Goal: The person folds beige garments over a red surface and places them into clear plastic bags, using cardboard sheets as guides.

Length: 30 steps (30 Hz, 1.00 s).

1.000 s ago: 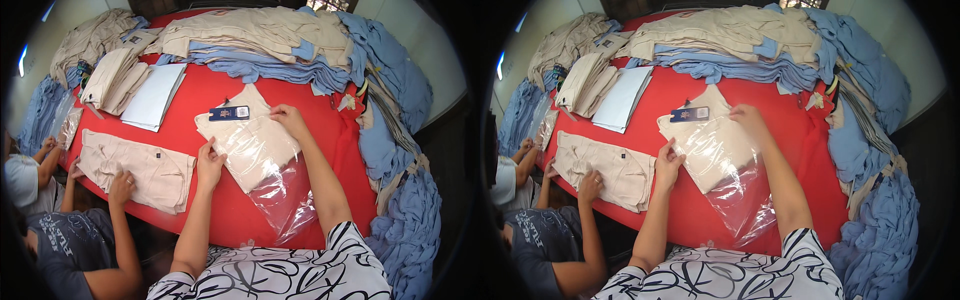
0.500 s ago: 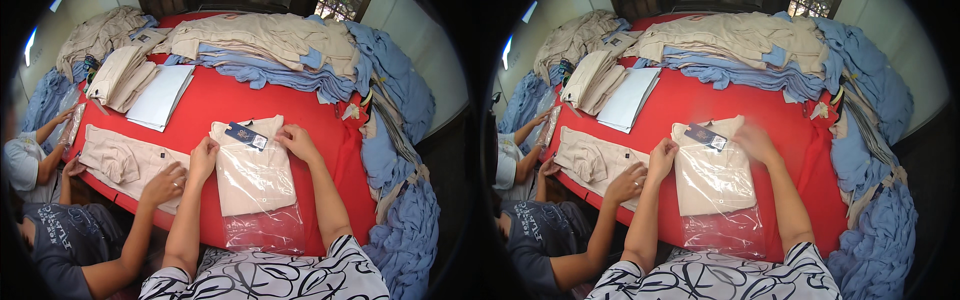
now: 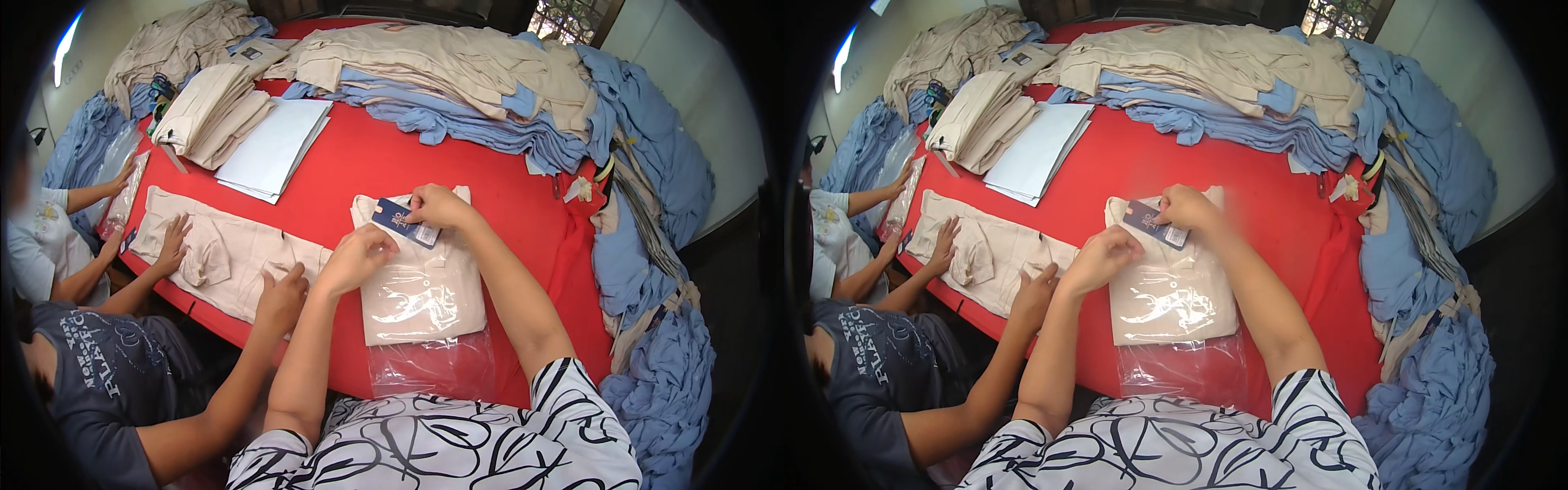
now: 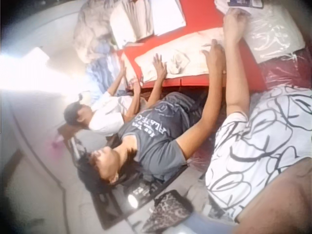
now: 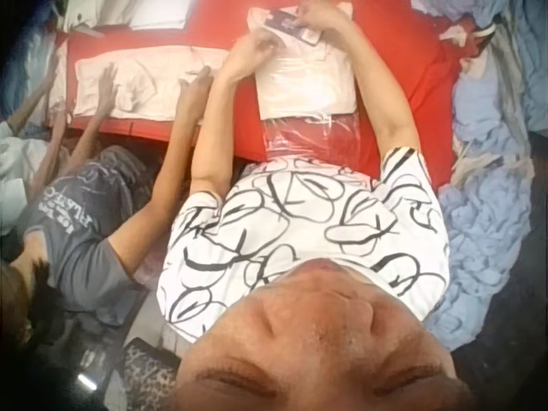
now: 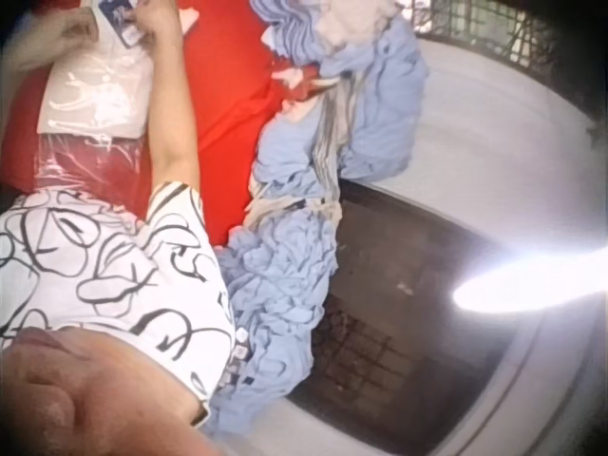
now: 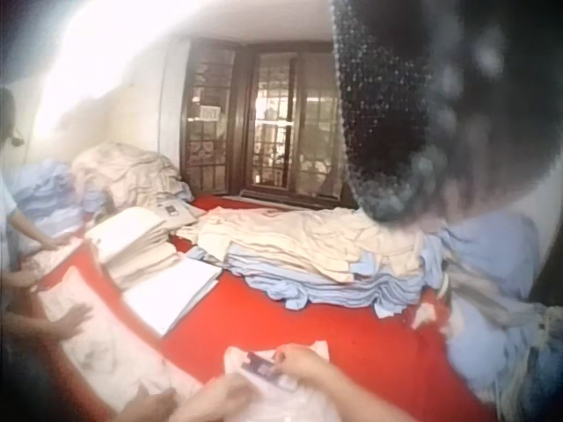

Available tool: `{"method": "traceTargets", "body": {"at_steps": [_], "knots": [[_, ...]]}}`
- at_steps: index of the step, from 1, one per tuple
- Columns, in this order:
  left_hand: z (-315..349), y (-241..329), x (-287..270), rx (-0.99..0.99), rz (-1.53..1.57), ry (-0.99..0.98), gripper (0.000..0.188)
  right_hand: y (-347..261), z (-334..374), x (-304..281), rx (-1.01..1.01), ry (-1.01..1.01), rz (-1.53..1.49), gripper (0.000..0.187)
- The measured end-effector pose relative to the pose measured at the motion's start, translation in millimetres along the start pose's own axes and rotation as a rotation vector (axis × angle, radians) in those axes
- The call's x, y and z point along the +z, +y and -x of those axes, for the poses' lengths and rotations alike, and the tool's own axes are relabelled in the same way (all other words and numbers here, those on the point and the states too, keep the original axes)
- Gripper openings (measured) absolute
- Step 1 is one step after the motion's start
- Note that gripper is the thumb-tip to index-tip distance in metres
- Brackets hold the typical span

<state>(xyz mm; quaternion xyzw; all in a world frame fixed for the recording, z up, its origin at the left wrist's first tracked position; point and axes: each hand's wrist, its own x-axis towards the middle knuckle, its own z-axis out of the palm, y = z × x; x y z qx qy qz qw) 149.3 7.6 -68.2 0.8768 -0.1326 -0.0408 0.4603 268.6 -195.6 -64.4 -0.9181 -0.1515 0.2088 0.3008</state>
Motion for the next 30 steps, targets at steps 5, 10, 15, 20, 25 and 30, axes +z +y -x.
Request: {"method": "traceTargets", "body": {"at_steps": [5,10,15,20,25,30], "knots": [[7,20,-19,0.013,0.152,-0.028,0.015,13,32,-12,-0.046,-0.213,-0.617,0.064],[-6,15,-10,-0.068,0.112,0.074,0.016,10,50,-18,-0.071,-0.249,-0.228,0.042],[-8,12,-8,0.006,0.108,-0.020,0.013,26,32,-11,-0.048,-0.172,-0.414,0.021],[-9,7,-13,-0.049,0.229,-0.076,0.013,7,31,-2,0.015,-0.300,-0.415,0.013],[-10,9,-17,-0.062,0.188,-0.030,0.014,9,35,-15,-0.056,-0.489,-0.026,0.022],[-24,-19,-2,-0.118,0.265,-0.033,0.018,0,36,-28,-0.013,-0.426,-0.065,0.021]]}}
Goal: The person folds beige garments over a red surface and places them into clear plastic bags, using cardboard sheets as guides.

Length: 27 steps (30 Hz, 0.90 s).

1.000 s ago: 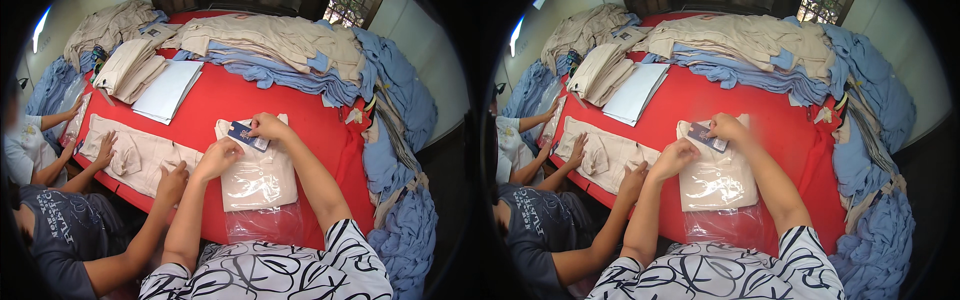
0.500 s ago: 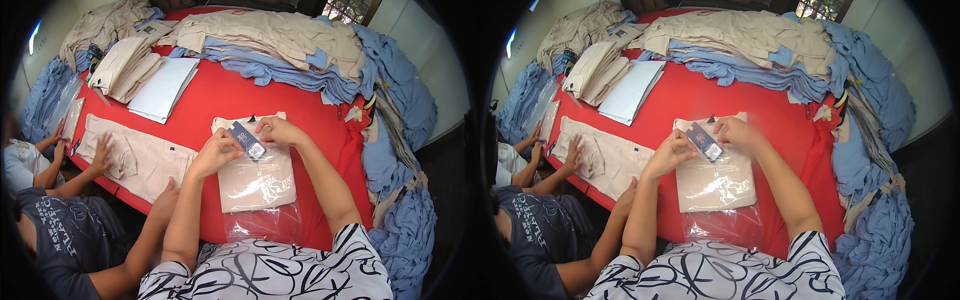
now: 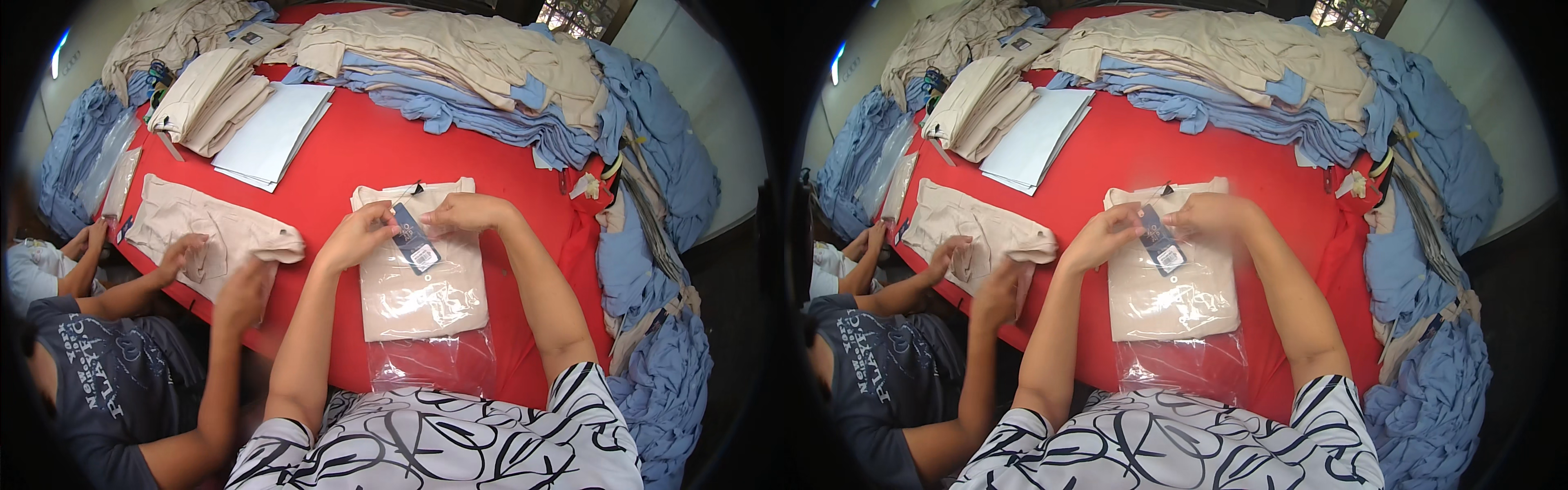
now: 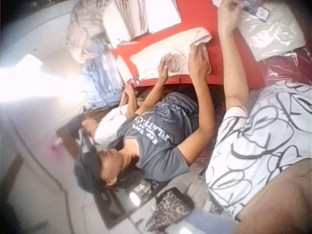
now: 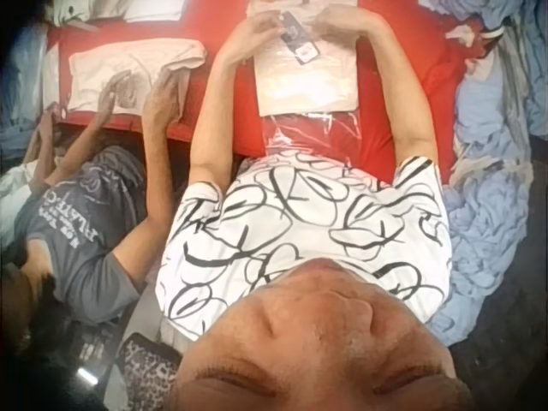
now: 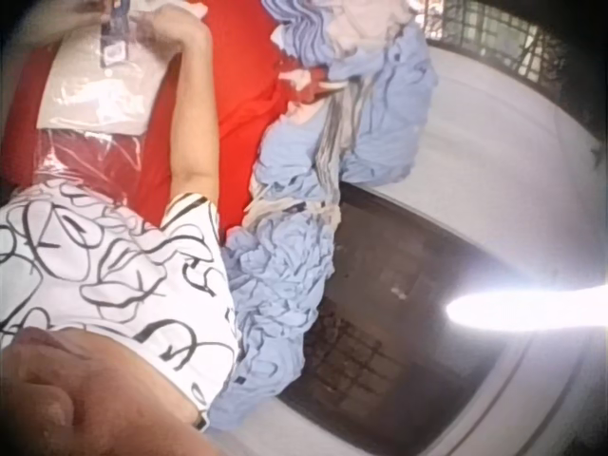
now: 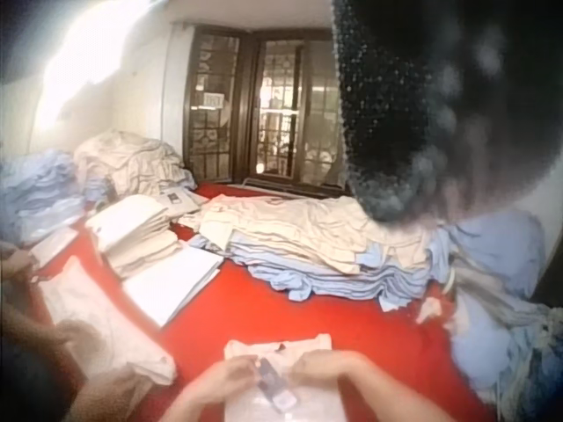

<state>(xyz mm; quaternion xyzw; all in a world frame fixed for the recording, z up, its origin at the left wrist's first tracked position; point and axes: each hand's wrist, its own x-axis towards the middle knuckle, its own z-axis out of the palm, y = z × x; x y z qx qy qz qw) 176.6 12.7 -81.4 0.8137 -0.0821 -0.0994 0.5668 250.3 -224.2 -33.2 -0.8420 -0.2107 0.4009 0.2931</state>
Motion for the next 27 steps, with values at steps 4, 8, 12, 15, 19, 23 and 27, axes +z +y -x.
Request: {"method": "traceTargets", "body": {"at_steps": [4,8,12,15,19,23,27], "knots": [[-10,3,6,-0.050,0.076,-0.021,0.019,15,-12,9,-0.038,0.108,-0.200,0.032],[-9,-2,5,-0.041,0.127,0.026,0.015,4,-18,30,-0.067,0.174,-0.364,0.037],[-2,29,8,-0.128,0.071,0.004,0.017,2,-16,24,-0.032,0.090,-0.345,0.043],[-2,42,6,-0.211,0.025,-0.042,0.020,2,-15,18,-0.003,0.119,-0.216,0.051],[-8,10,7,-0.166,0.090,0.044,0.022,-5,1,15,-0.178,0.294,0.221,0.037],[-13,2,0,0.032,-0.063,0.268,0.018,0,14,-5,-0.003,0.276,0.490,0.036],[-18,-1,-9,-0.051,-0.143,0.233,0.014,20,-2,-5,-0.246,0.436,0.247,0.041]]}}
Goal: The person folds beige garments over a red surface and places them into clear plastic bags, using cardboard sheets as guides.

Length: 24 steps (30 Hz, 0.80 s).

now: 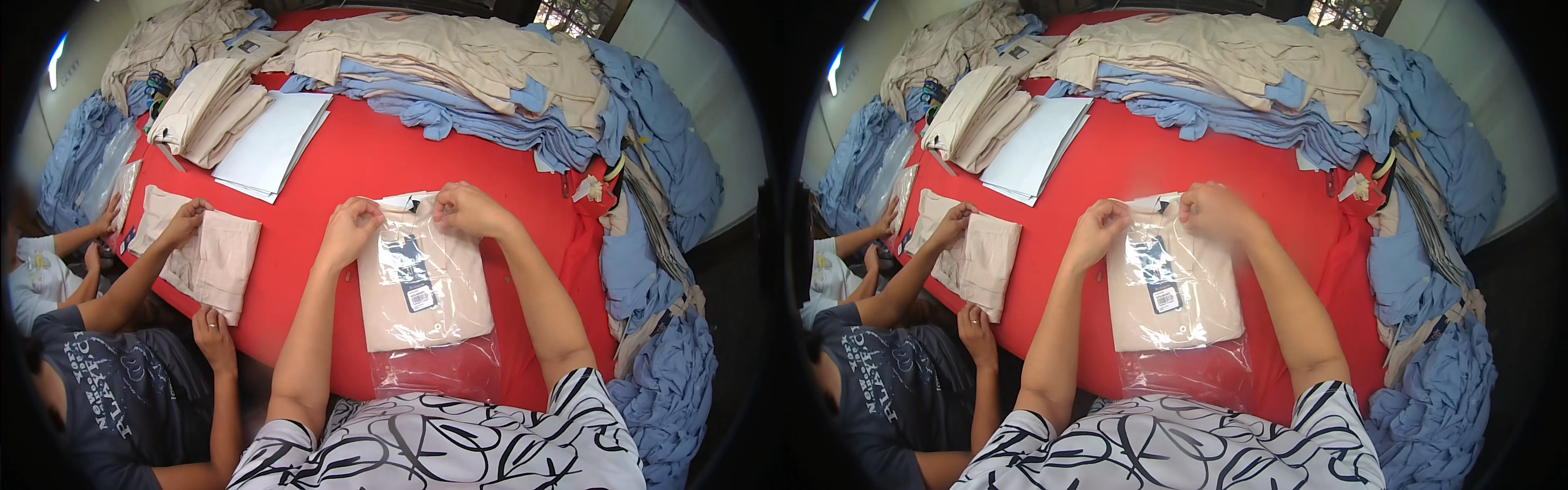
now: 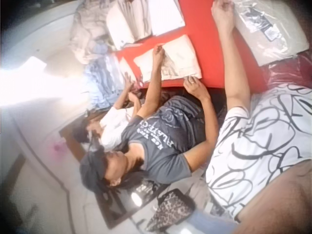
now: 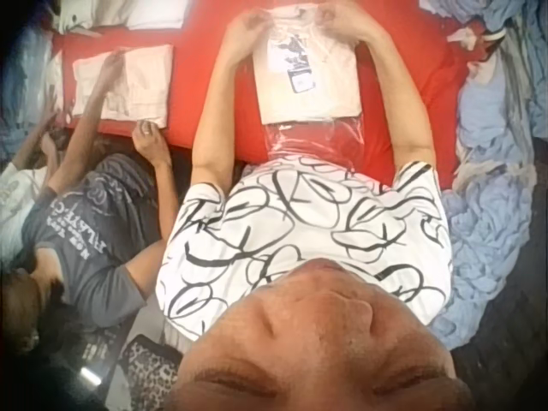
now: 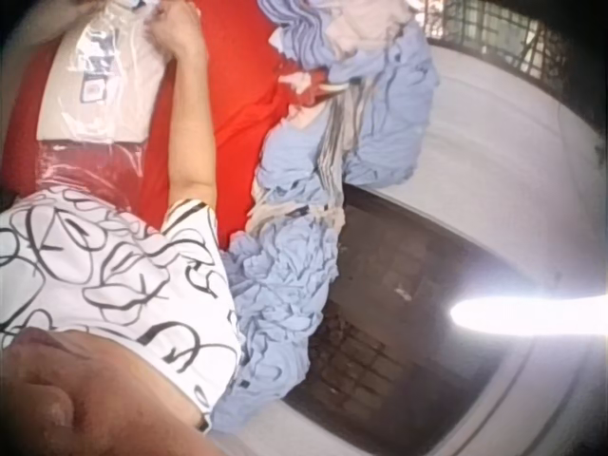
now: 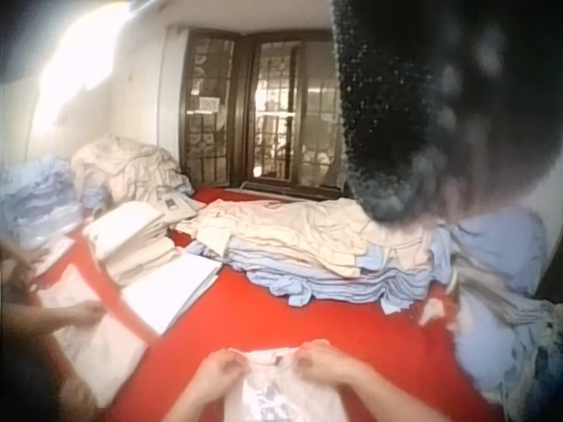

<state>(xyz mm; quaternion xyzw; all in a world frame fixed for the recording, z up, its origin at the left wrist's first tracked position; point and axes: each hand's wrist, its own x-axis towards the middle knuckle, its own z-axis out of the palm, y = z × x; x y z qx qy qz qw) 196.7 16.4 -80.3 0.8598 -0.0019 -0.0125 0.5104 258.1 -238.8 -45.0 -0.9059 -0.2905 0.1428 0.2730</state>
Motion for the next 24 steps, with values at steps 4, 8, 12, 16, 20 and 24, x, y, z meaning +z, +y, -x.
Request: {"method": "traceTargets", "body": {"at_steps": [4,8,12,16,20,24], "knots": [[5,7,-1,0.035,0.001,-0.053,0.015,-8,-3,29,-0.110,0.161,-0.093,0.042],[12,19,-2,0.077,-0.006,-0.069,0.016,-9,-5,31,-0.080,0.165,-0.014,0.033],[20,35,-8,-0.086,0.012,-0.170,0.019,-8,4,20,-0.063,0.136,0.031,0.021],[19,45,-7,-0.058,-0.274,-0.238,0.023,-5,0,20,0.056,0.143,-0.268,0.020],[15,38,3,0.012,-0.316,-0.235,0.029,3,-12,23,0.118,0.163,-0.230,0.019],[15,41,4,-0.074,-0.277,-0.268,0.030,-6,-11,18,0.074,0.112,-0.286,0.017]]}}
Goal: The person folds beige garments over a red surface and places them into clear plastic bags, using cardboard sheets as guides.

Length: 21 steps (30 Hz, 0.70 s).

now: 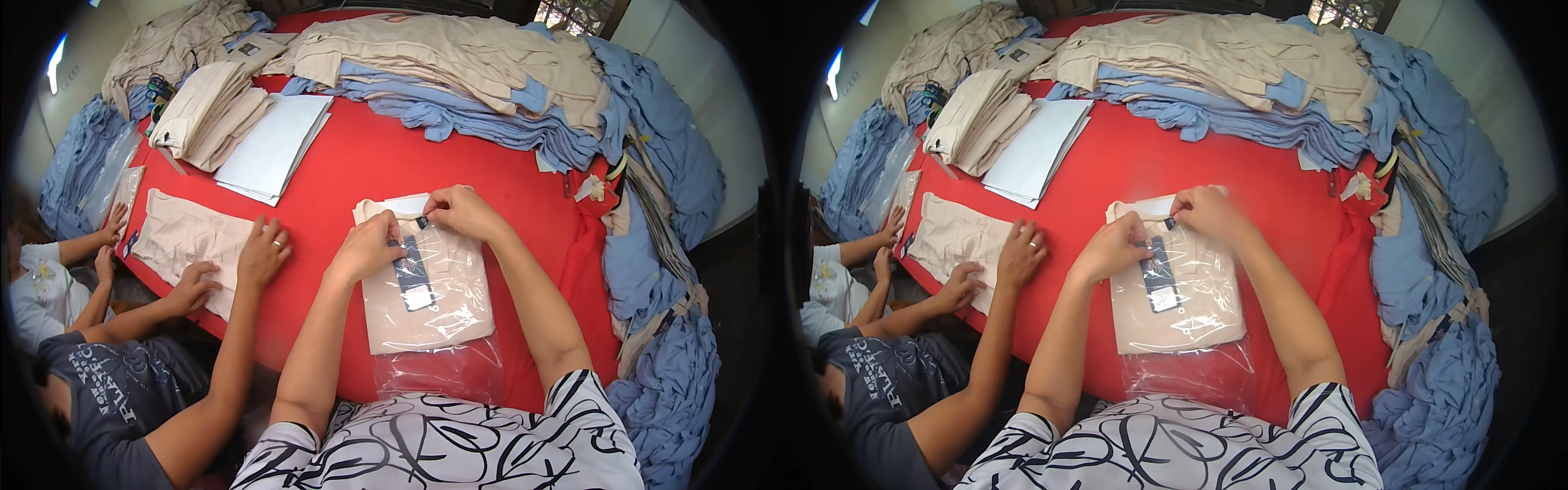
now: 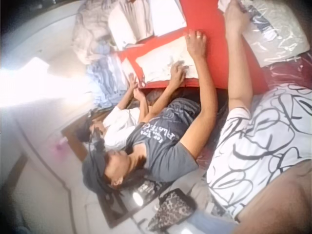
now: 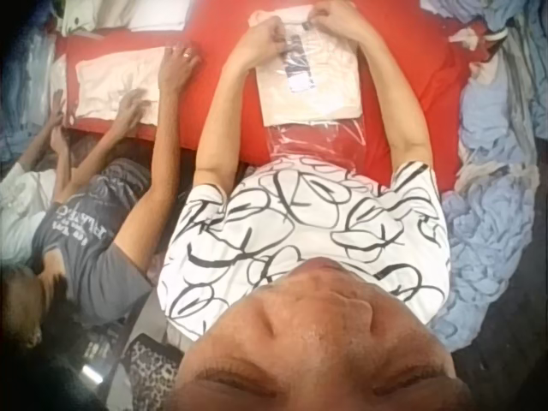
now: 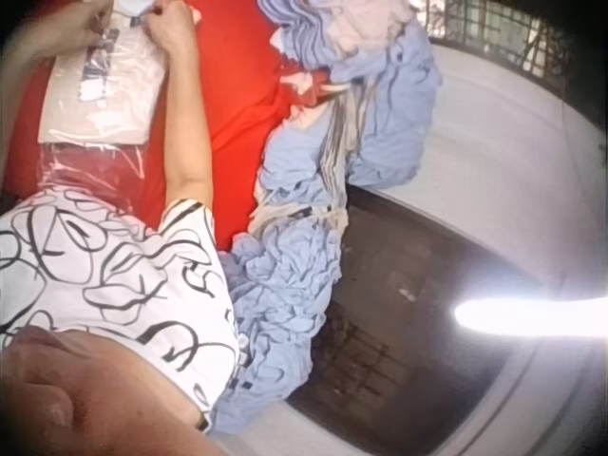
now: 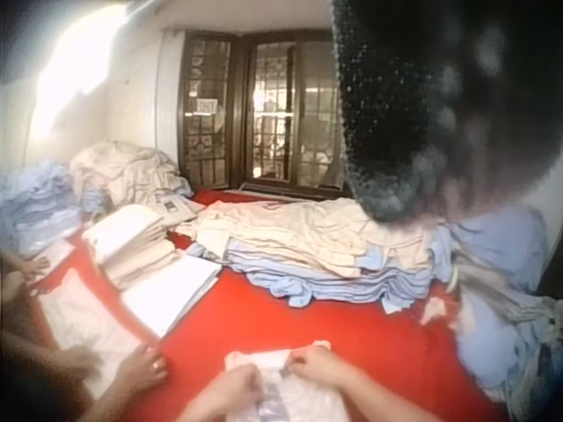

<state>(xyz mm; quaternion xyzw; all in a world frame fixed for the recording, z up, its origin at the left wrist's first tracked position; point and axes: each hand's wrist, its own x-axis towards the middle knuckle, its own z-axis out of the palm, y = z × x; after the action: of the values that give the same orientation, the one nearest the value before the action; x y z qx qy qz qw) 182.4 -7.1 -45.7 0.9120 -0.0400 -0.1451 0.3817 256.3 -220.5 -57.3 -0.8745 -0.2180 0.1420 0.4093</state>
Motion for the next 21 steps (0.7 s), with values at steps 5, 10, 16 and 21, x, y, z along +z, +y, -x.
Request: {"method": "traceTargets", "body": {"at_steps": [5,10,16,21], "knots": [[0,-1,1,-0.012,0.142,-0.039,0.027,-3,7,-5,-0.121,-0.024,0.055,0.017],[2,-5,5,0.079,0.157,0.044,0.024,-1,18,-8,-0.186,-0.042,-0.009,0.017],[7,3,6,0.111,0.222,0.020,0.020,8,22,-7,-0.130,-0.018,0.087,0.015],[3,-8,5,0.024,0.456,-0.074,0.016,-5,25,-6,-0.089,-0.036,0.118,0.010]]}}
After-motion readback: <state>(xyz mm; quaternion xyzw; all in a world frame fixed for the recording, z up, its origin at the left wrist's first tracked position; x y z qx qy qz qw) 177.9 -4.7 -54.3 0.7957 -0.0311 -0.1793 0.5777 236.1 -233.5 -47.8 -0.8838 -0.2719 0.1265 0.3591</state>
